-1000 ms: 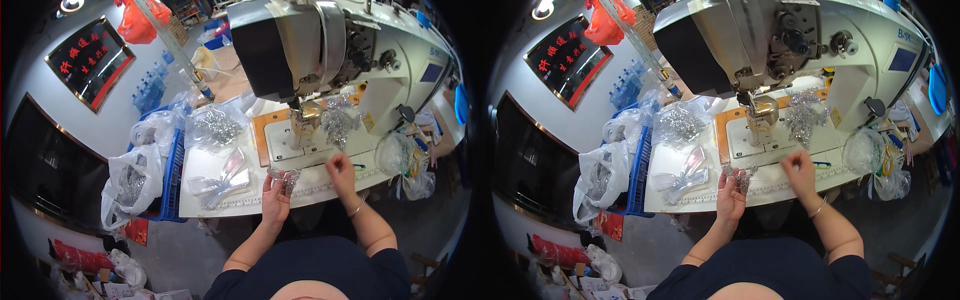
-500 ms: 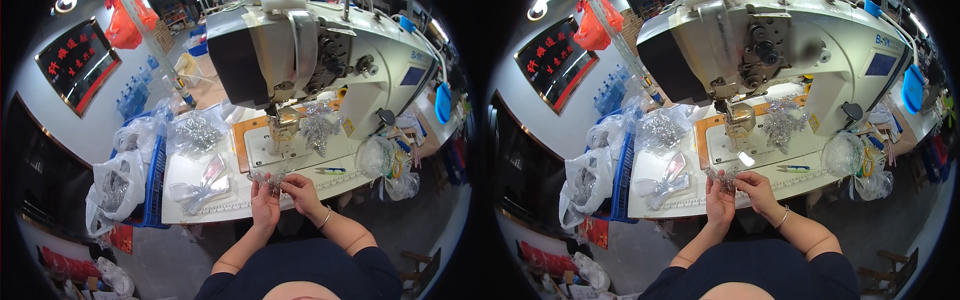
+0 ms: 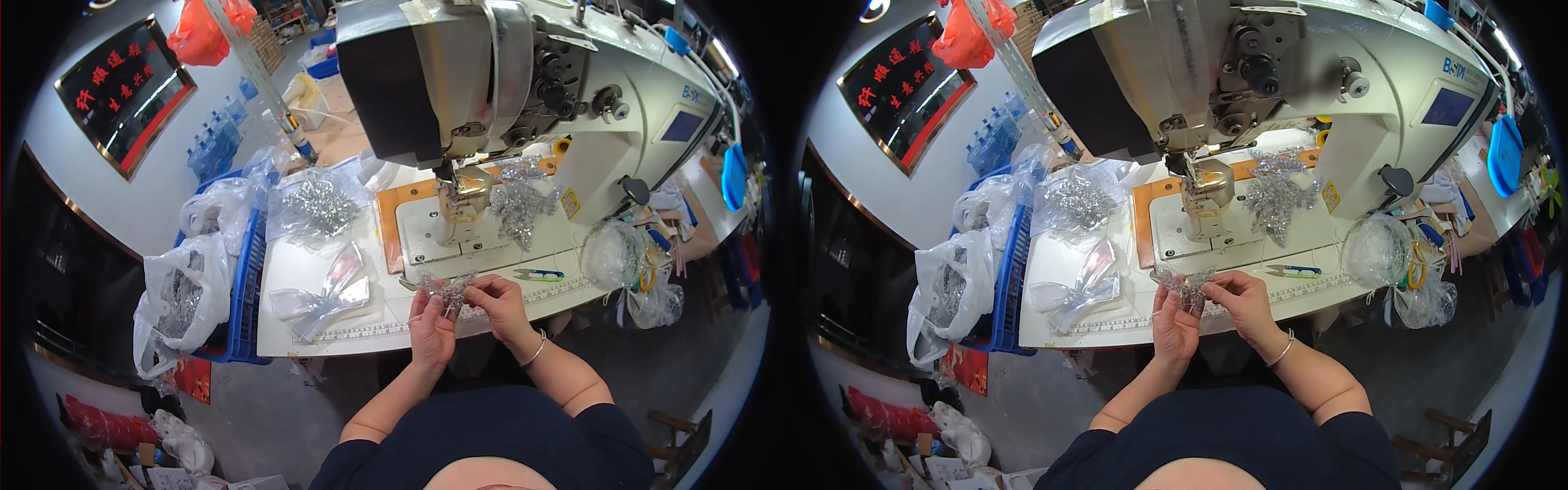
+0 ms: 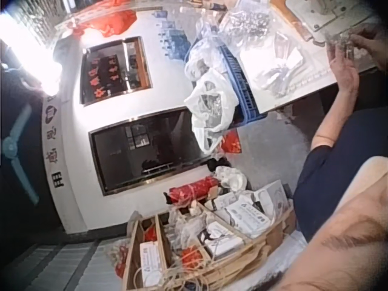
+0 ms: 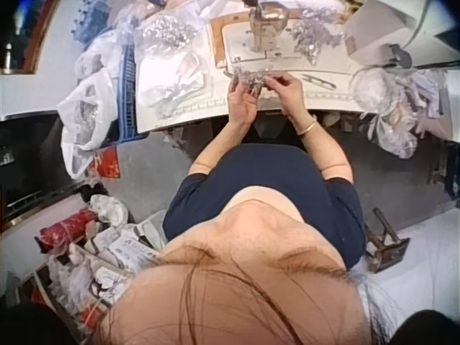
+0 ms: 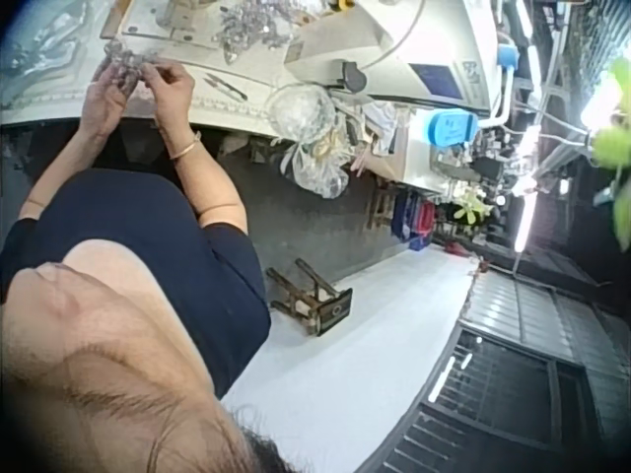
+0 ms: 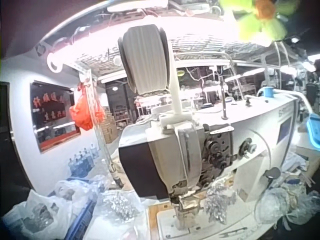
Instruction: The person sews silver tinsel-like decorations onto clear plastic bows using a sewing machine. They repeatedly pick up a bow, place it under the machine's needle, stitch it, and then remove it to place it on the table. The person handles the items by hand and uses the sewing machine to attach the embellishments.
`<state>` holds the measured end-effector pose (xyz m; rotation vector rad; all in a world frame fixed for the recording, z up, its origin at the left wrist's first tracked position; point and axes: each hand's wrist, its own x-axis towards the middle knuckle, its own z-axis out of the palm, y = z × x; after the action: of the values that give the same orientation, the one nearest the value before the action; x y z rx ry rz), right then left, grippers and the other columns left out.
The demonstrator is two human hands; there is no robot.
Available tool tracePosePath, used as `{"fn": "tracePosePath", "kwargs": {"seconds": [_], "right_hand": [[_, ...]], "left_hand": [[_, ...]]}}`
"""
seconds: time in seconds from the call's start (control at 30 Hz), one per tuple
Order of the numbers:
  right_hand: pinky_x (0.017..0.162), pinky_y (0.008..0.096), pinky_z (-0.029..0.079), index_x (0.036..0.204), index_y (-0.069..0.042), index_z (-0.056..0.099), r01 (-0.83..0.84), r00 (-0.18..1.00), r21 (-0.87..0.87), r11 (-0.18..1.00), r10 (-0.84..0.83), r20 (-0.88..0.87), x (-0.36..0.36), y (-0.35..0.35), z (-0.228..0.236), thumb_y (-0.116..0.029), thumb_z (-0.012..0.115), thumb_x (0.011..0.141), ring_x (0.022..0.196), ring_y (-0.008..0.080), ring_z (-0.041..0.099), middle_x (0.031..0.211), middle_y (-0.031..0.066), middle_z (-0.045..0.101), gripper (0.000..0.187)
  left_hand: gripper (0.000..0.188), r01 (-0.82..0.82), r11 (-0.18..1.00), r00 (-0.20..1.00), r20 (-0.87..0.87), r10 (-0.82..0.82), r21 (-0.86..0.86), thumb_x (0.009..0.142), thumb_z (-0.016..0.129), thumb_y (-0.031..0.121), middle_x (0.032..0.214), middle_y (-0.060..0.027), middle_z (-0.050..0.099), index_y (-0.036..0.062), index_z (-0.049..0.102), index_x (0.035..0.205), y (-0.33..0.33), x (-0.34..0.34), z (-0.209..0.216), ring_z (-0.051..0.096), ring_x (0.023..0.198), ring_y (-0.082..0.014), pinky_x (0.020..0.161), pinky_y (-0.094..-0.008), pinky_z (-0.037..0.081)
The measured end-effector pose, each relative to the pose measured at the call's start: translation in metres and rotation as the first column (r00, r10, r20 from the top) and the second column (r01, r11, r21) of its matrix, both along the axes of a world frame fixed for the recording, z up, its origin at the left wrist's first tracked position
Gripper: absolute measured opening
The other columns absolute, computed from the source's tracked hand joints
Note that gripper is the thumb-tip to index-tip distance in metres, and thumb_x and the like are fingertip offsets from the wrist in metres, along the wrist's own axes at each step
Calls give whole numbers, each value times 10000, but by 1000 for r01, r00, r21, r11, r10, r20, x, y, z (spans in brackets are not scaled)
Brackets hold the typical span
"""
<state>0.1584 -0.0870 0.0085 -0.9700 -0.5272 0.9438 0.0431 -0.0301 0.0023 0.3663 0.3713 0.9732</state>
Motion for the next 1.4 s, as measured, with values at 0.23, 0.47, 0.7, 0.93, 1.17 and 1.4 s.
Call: {"fn": "tracePosePath", "kwargs": {"seconds": [0.23,0.47,0.7,0.93,1.17,1.4], "right_hand": [[646,237,478,905,15,632,-8,1000,-30,1000,8,-12,1,2,-4,-58,703,786,700,119,602,790,64,652,157],[652,249,493,899,9,618,-15,1000,-27,1000,15,4,3,0,-5,-54,690,794,688,129,592,797,65,638,142],[750,259,467,1067,10,550,119,986,-30,992,-114,124,11,4,-12,-79,709,786,859,138,569,939,63,599,334],[925,401,343,1104,-90,579,272,-117,202,941,-176,977,13,9,55,-159,726,724,1043,250,495,1027,73,560,413],[779,315,462,975,-78,640,-159,481,-172,972,229,846,27,31,52,-104,732,707,817,207,603,865,76,596,285],[719,255,478,887,-21,605,-253,578,-307,918,397,713,37,38,39,-80,737,723,783,115,583,818,37,590,219]], "left_hand": [[278,-11,1000,1000,26,11,-3,853,573,14,1044,-68,598,52,521,1124,7,-2,-11,560,1002,-171,891,-338,441],[253,12,999,994,114,-7,-37,847,580,24,1018,-57,604,80,521,1086,6,2,-20,582,967,-176,882,-353,473],[247,33,999,998,47,-32,-17,885,542,47,1065,-70,592,77,507,1128,6,5,-11,576,1007,-195,890,-372,478],[330,201,979,980,-15,-200,23,955,436,138,1168,-99,559,25,452,1265,14,-5,-12,549,1071,-201,922,-388,454],[359,297,955,955,-6,-297,6,969,391,185,1191,-89,543,11,432,1281,18,-12,-5,538,1082,-190,939,-387,441],[379,318,947,947,-35,-320,-42,968,384,212,1209,-92,526,9,424,1286,18,-13,-8,519,1103,-197,963,-390,418]]}}
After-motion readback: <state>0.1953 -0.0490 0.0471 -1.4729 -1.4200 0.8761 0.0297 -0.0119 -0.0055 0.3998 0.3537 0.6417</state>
